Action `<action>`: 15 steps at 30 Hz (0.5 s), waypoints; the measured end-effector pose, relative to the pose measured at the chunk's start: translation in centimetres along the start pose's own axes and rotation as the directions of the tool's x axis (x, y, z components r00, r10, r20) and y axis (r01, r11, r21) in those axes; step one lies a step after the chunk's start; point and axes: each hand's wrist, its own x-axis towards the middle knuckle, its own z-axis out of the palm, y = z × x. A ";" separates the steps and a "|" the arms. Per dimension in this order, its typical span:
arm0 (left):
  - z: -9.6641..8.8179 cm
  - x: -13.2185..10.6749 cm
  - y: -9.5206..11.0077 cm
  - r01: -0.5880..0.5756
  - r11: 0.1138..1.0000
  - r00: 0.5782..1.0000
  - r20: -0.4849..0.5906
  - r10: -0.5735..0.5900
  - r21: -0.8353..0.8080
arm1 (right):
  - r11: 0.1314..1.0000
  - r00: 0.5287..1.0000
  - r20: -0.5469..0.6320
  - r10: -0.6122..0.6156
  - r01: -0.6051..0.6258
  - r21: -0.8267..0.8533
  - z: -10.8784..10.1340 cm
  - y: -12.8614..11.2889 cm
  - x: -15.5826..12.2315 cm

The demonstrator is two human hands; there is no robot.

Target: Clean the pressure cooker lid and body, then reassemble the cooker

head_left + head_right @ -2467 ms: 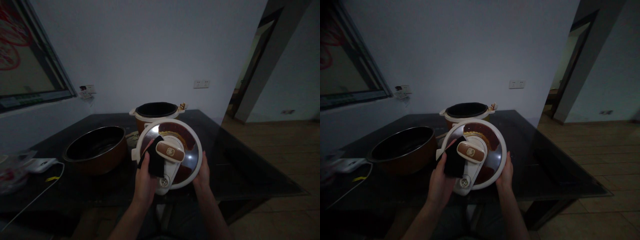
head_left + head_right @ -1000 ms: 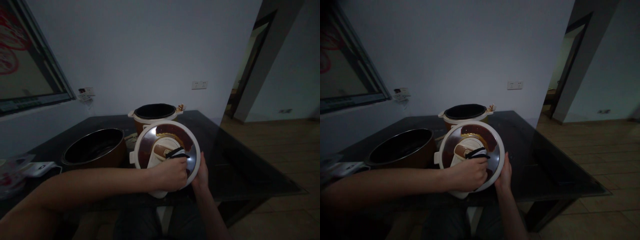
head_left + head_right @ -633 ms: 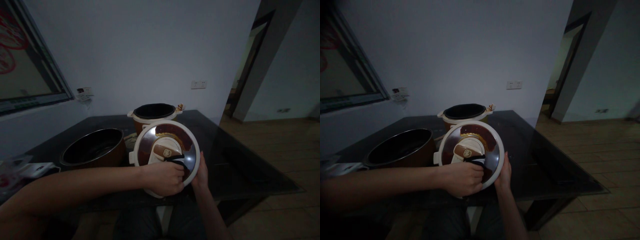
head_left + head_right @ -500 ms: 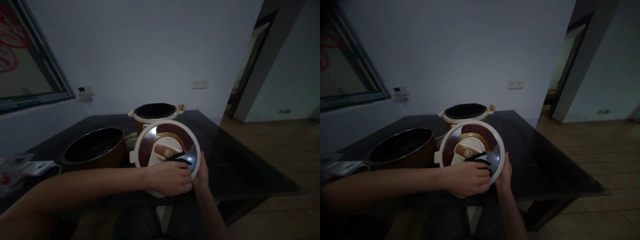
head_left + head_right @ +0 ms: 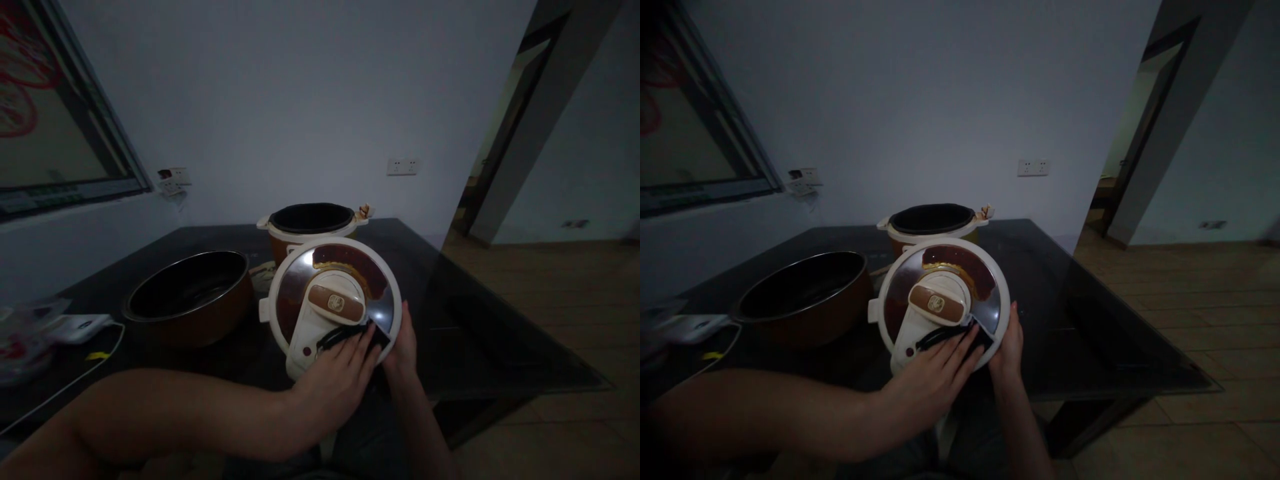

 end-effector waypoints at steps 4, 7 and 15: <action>0.8 -0.4 0.7 0.078 0.997 0.997 -0.008 -0.078 0.008 | 0.999 0.998 -0.035 0.042 -0.041 0.029 0.5 -0.3 -0.3; 0.9 0.6 1.2 0.154 0.988 0.988 0.013 -0.153 -0.026 | 0.998 0.997 -0.056 0.050 -0.048 0.037 0.6 -0.5 -0.5; 1.4 4.5 2.2 0.332 0.936 0.943 0.019 -0.333 -0.112 | 0.996 0.984 -0.179 -0.016 0.000 -0.085 1.3 -1.8 -1.3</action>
